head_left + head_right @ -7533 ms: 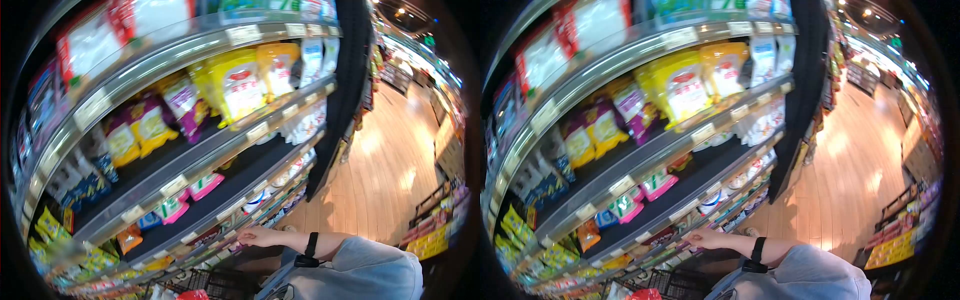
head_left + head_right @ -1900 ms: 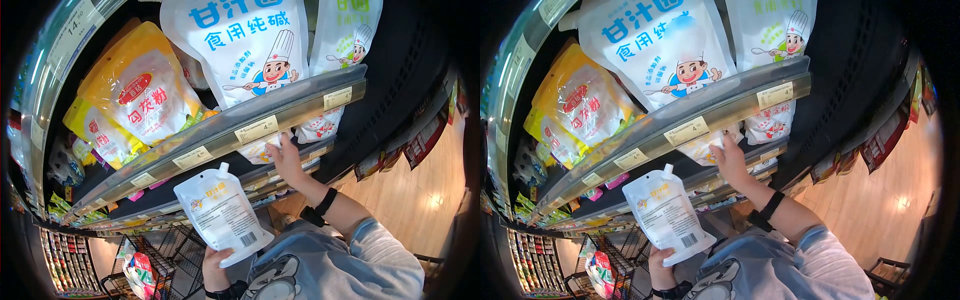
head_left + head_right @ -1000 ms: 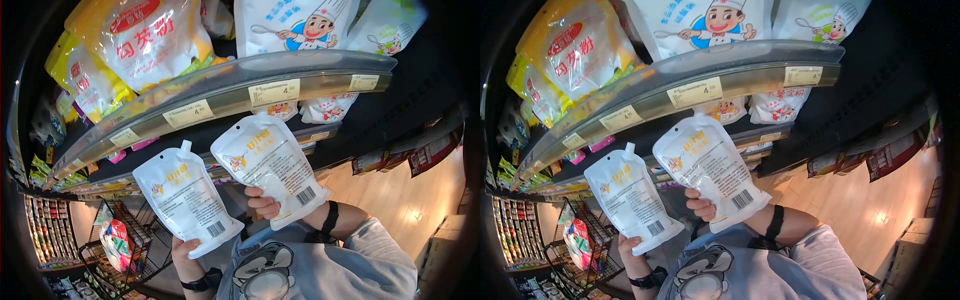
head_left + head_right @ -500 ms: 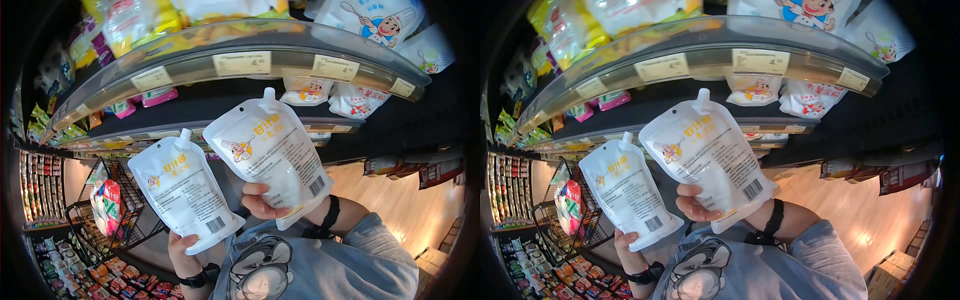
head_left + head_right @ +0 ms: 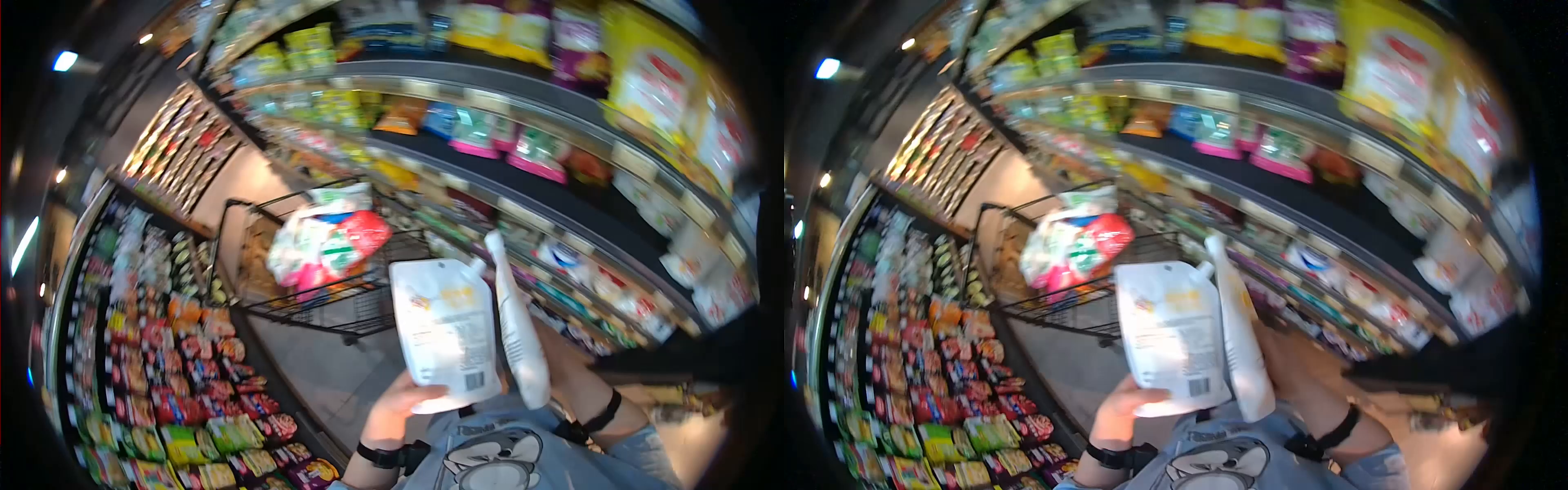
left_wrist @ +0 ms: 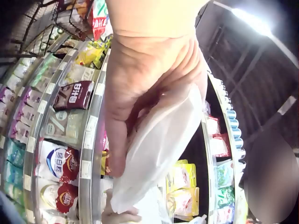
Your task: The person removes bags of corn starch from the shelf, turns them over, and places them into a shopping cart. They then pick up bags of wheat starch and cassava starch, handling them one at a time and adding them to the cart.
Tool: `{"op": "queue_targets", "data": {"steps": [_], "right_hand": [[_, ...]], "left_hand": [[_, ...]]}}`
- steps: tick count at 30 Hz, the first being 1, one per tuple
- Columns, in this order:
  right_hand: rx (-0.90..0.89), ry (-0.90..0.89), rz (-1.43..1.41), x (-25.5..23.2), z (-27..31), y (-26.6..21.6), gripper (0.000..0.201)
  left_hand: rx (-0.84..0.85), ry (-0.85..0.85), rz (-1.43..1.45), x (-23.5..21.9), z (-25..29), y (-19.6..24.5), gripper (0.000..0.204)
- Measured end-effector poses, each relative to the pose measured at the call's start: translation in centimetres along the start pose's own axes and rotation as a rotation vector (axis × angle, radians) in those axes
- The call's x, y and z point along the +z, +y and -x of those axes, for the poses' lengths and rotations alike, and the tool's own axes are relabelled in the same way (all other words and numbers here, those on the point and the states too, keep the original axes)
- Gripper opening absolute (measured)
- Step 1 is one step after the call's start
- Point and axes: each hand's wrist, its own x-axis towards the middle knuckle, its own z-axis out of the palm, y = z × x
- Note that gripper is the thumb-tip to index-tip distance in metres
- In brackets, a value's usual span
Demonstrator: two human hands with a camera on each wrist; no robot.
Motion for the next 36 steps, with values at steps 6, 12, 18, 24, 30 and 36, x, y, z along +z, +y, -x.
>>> {"op": "queue_targets", "data": {"steps": [6,12,18,24,30,36], "right_hand": [[-0.136,-0.158,0.373,10.7,-6.3,9.4,0.029],[-0.172,-0.454,0.713,19.4,-11.2,16.1,0.048],[0.041,-0.632,0.694,25.6,-14.1,14.9,0.057],[0.382,-0.667,0.315,27.2,-21.6,13.5,0.065],[0.433,-0.635,0.234,31.6,-29.1,10.8,0.057],[0.157,-0.591,0.200,34.2,-36.0,9.0,0.048]], "left_hand": [[0.079,0.113,0.211,-9.7,7.3,1.5,0.069],[0.213,0.214,0.384,-17.9,12.2,2.1,0.077],[0.238,0.313,0.434,-22.5,12.9,3.5,0.075],[0.208,0.391,0.489,-26.0,7.4,8.5,0.069],[0.168,0.527,0.450,-30.2,4.2,15.7,0.065],[0.203,0.606,0.377,-36.4,2.1,20.8,0.066]]}}
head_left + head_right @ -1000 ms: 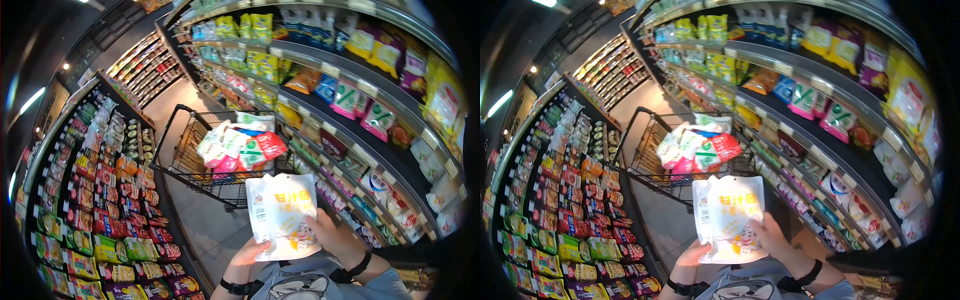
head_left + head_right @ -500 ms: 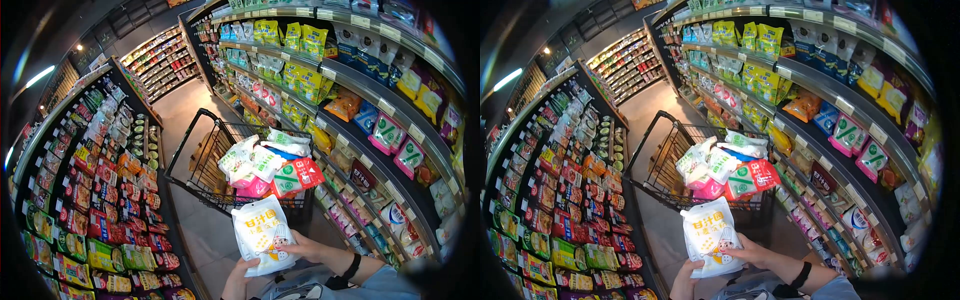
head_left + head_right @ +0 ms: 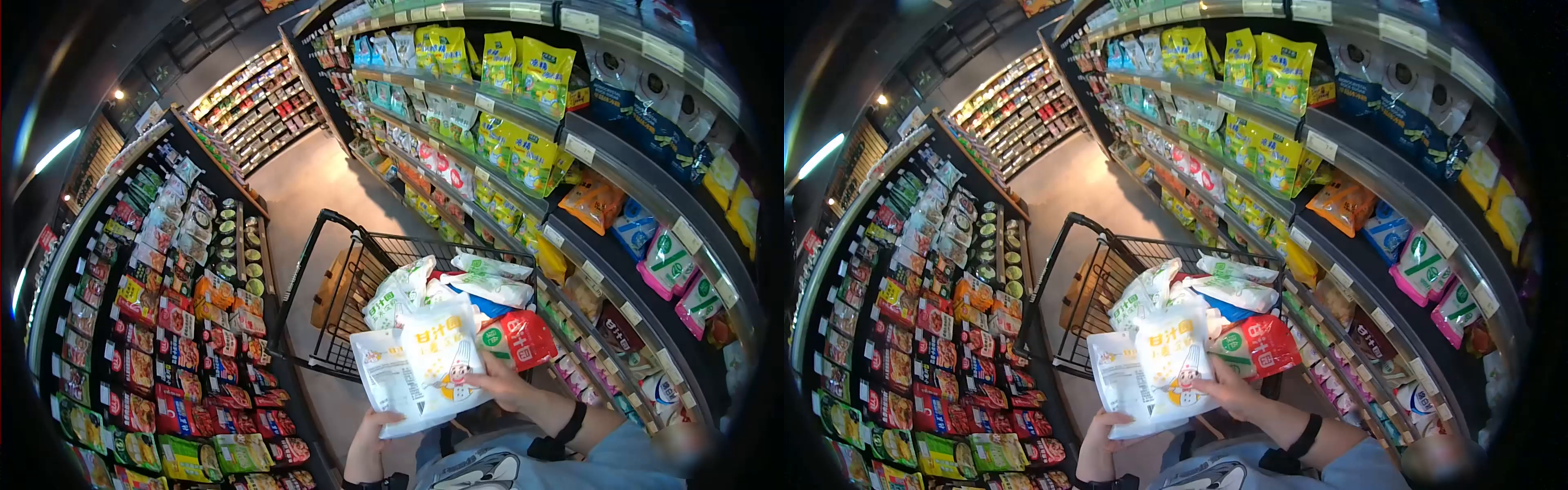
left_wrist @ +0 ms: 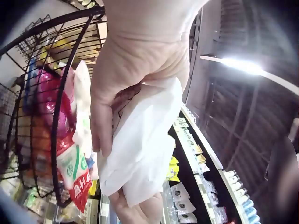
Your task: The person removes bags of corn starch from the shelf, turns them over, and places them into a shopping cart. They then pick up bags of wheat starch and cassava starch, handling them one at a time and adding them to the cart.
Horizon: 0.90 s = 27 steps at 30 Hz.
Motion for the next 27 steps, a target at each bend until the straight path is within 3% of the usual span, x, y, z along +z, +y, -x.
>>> {"op": "queue_targets", "data": {"steps": [3,5,7,9,12,13,14,15,16,17,19,20,23,27], "right_hand": [[0.037,0.096,-0.012,-1.2,-2.2,-0.5,0.048],[0.066,0.131,-0.053,-1.0,-3.5,-1.0,0.051],[0.070,0.202,-0.009,-0.3,-4.9,-1.9,0.057],[0.032,0.236,-0.008,0.4,-7.1,-2.2,0.058],[-0.061,0.234,-0.088,0.4,-10.5,-2.6,0.059],[-0.006,0.327,0.141,0.0,-11.4,-2.5,0.061],[0.054,0.417,0.368,-0.6,-12.0,-1.9,0.064],[0.052,0.434,0.364,-1.4,-12.4,-0.7,0.064],[0.038,0.514,0.545,-2.4,-12.4,1.1,0.064],[0.031,0.591,0.727,-2.6,-12.0,1.6,0.065],[0.136,0.533,0.620,-2.4,-9.7,0.9,0.054],[0.129,0.534,0.549,-1.8,-8.6,0.9,0.048],[0.015,0.606,0.464,-1.6,-5.6,2.8,0.034],[0.099,0.832,0.371,0.0,-1.9,4.4,0.031]], "left_hand": [[-0.024,0.079,-0.042,0.8,-2.3,3.6,0.066],[-0.012,-0.004,-0.067,1.4,-3.0,6.2,0.067],[0.031,-0.038,-0.210,-1.1,-7.0,7.9,0.065],[-0.041,-0.057,-0.155,-1.8,-10.3,10.8,0.069],[-0.029,-0.217,-0.122,-1.9,-16.2,14.3,0.064],[0.039,-0.241,-0.227,-2.0,-17.9,15.1,0.065],[0.078,-0.039,-0.363,-2.4,-18.8,15.2,0.065],[0.123,0.159,-0.501,-2.6,-19.6,15.5,0.065],[0.238,0.195,-0.627,-3.2,-19.8,15.3,0.057],[0.226,0.182,-0.632,-4.3,-19.8,15.1,0.057],[0.284,-0.128,-0.565,-6.7,-19.6,14.1,0.046],[0.262,-0.120,-0.564,-6.7,-18.6,13.8,0.032],[0.181,-0.154,-0.740,-7.4,-17.5,12.6,0.028],[0.110,-0.399,-0.723,-8.1,-18.6,9.7,0.016]]}}
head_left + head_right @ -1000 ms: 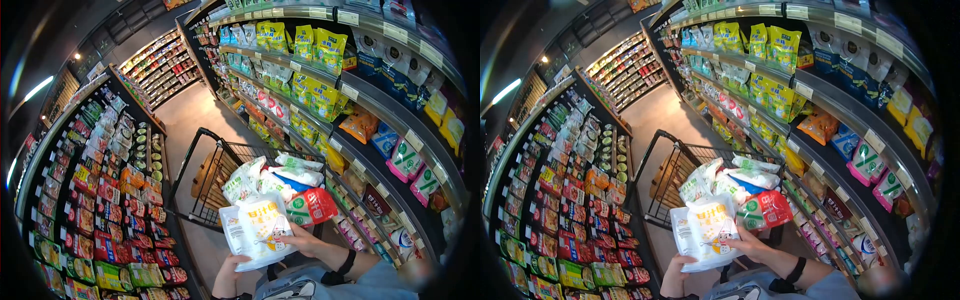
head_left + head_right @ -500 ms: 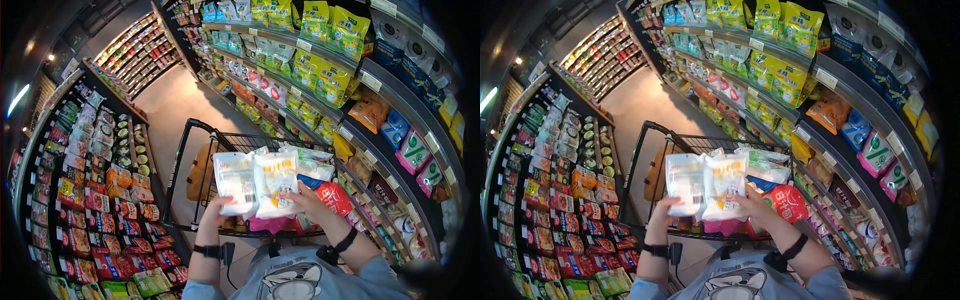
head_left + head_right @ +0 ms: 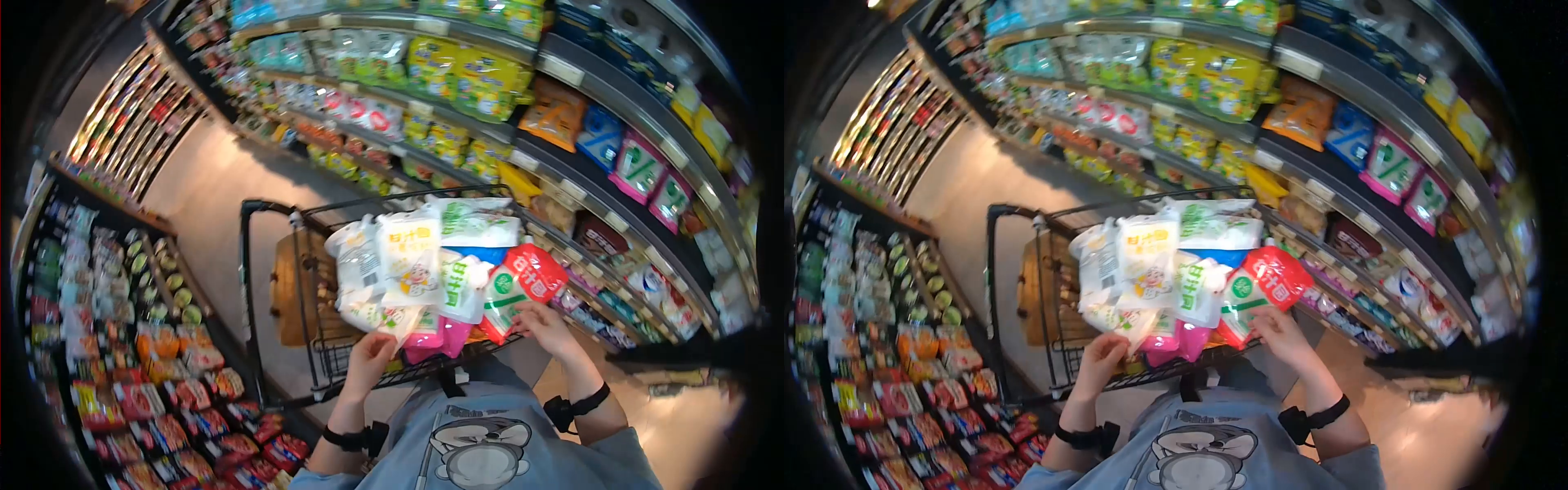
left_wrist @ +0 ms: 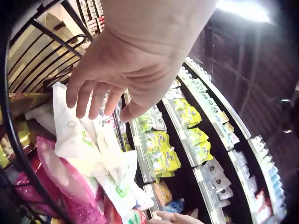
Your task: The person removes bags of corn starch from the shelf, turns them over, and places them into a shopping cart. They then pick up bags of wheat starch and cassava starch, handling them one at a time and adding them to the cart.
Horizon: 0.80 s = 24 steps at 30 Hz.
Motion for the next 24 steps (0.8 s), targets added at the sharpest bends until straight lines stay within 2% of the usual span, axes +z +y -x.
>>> {"op": "queue_targets", "data": {"steps": [2,4,6,8,10,11,13,14,16,17,20,22,24], "right_hand": [[-0.089,0.078,-0.027,-0.5,1.6,2.5,0.028],[-0.182,0.207,0.032,-0.2,4.2,3.9,0.029],[-0.044,0.269,0.160,-0.7,6.3,4.8,0.032],[-0.072,0.318,0.221,-1.3,8.5,5.2,0.035],[-0.086,0.372,0.226,-2.4,10.2,7.3,0.036],[-0.086,0.444,0.204,-3.2,11.5,7.7,0.036],[-0.070,0.448,0.117,-4.7,13.6,8.8,0.037],[-0.079,0.489,0.097,-5.4,14.6,9.7,0.037],[-0.059,0.506,0.064,-7.1,16.9,12.0,0.038],[-0.039,0.522,0.039,-8.0,17.9,13.2,0.039],[0.034,0.522,0.027,-11.8,21.9,16.8,0.042],[0.030,0.582,-0.012,-14.3,25.4,19.0,0.041],[0.021,0.632,-0.052,-17.4,29.0,21.6,0.041]], "left_hand": [[-0.026,-0.086,-0.177,2.1,-0.3,1.0,0.012],[0.044,-0.192,-0.111,5.0,-0.6,2.1,0.012],[0.066,-0.318,-0.176,7.2,-1.3,3.1,0.011],[0.116,-0.412,-0.189,9.6,-2.0,3.4,0.010],[0.079,-0.472,-0.332,11.9,-2.2,3.7,0.015],[0.107,-0.540,-0.348,13.5,-1.9,4.1,0.015],[-0.055,-0.609,-0.305,16.2,-1.2,4.4,0.015],[0.082,-0.636,-0.353,17.8,-1.5,2.9,0.015],[0.122,-0.721,-0.307,20.6,-1.4,1.0,0.016],[0.029,-0.765,-0.311,22.2,-0.7,1.2,0.017],[0.068,-0.824,-0.259,28.2,2.2,0.5,0.019],[0.071,-0.910,-0.321,32.4,3.8,0.0,0.022],[-0.023,-0.951,-0.306,37.3,6.7,0.1,0.022]]}}
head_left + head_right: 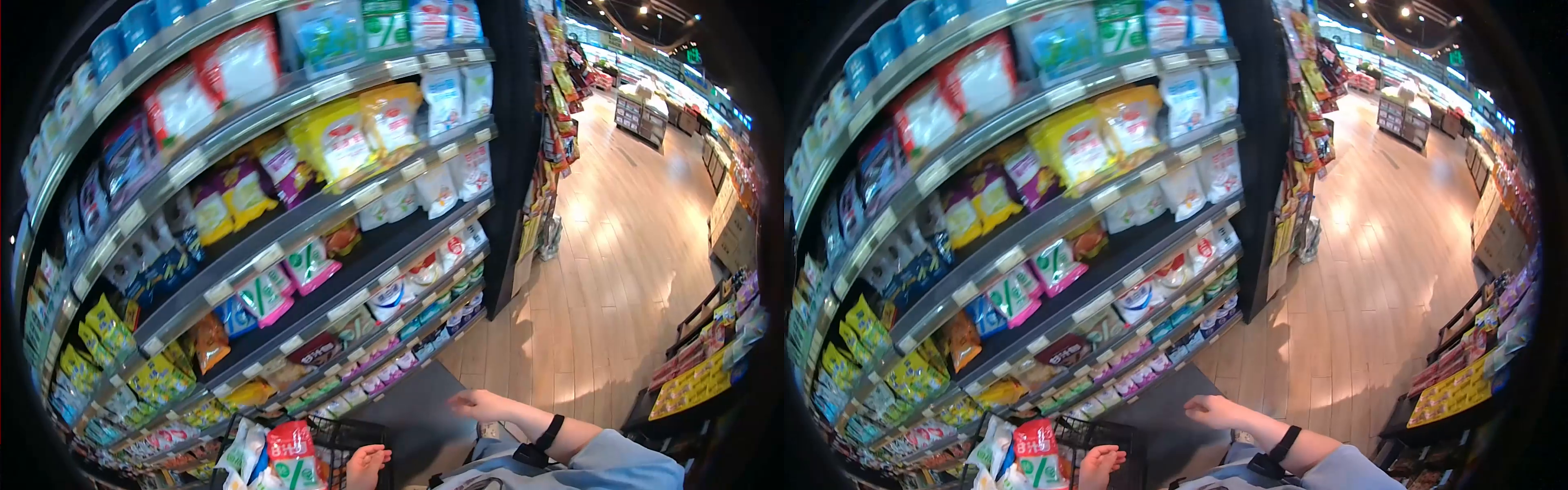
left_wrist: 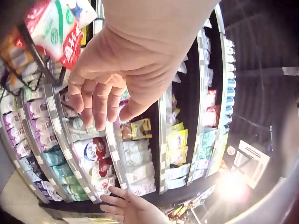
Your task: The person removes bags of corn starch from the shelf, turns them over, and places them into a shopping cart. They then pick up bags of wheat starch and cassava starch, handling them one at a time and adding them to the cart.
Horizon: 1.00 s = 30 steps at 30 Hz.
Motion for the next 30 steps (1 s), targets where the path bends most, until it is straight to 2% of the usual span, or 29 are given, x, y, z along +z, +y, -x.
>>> {"op": "queue_targets", "data": {"steps": [4,6,8,9,10,12,13,17,19,22,23,24,29,30], "right_hand": [[0.041,0.126,-0.121,-9.1,1.8,3.8,0.038],[0.050,0.251,-0.176,-13.2,2.5,6.2,0.036],[0.028,0.301,-0.179,-16.0,2.7,8.8,0.035],[0.058,0.314,-0.261,-17.3,3.0,9.4,0.034],[0.086,0.322,-0.341,-18.5,3.1,10.1,0.034],[0.067,0.333,-0.373,-20.3,3.0,11.4,0.034],[0.059,0.348,-0.416,-21.1,2.7,11.9,0.034],[0.069,0.376,-0.455,-23.4,1.0,13.4,0.033],[0.078,0.384,-0.541,-24.9,-0.1,13.8,0.032],[0.065,0.390,-0.497,-27.7,-2.9,14.8,0.032],[0.071,0.395,-0.495,-28.9,-3.7,14.5,0.032],[0.042,0.423,-0.468,-30.5,-4.6,13.7,0.032],[-0.046,0.527,-0.256,-38.6,-11.3,10.6,0.032],[-0.104,0.607,-0.240,-39.9,-13.0,10.2,0.034]], "left_hand": [[-0.008,-0.067,-0.073,9.2,-5.2,2.8,0.021],[0.011,-0.079,-0.087,13.1,-8.0,2.9,0.020],[0.012,-0.104,-0.047,16.8,-10.3,3.9,0.018],[-0.029,-0.193,-0.159,17.7,-11.5,4.0,0.031],[-0.022,-0.187,-0.157,19.3,-12.4,4.7,0.031],[-0.127,-0.210,-0.144,22.4,-14.1,6.0,0.020],[-0.143,-0.276,-0.176,23.1,-15.1,6.2,0.024],[-0.156,-0.313,-0.216,26.1,-19.3,7.2,0.023],[-0.132,-0.386,-0.202,27.4,-22.0,7.6,0.022],[-0.112,-0.444,-0.250,29.8,-26.9,8.4,0.022],[-0.025,-0.509,-0.272,30.1,-29.0,8.2,0.025],[-0.026,-0.517,-0.267,30.7,-31.0,8.3,0.025],[0.100,-0.502,-0.183,35.3,-40.9,12.1,0.024],[0.141,-0.486,-0.152,36.0,-43.2,12.3,0.025]]}}
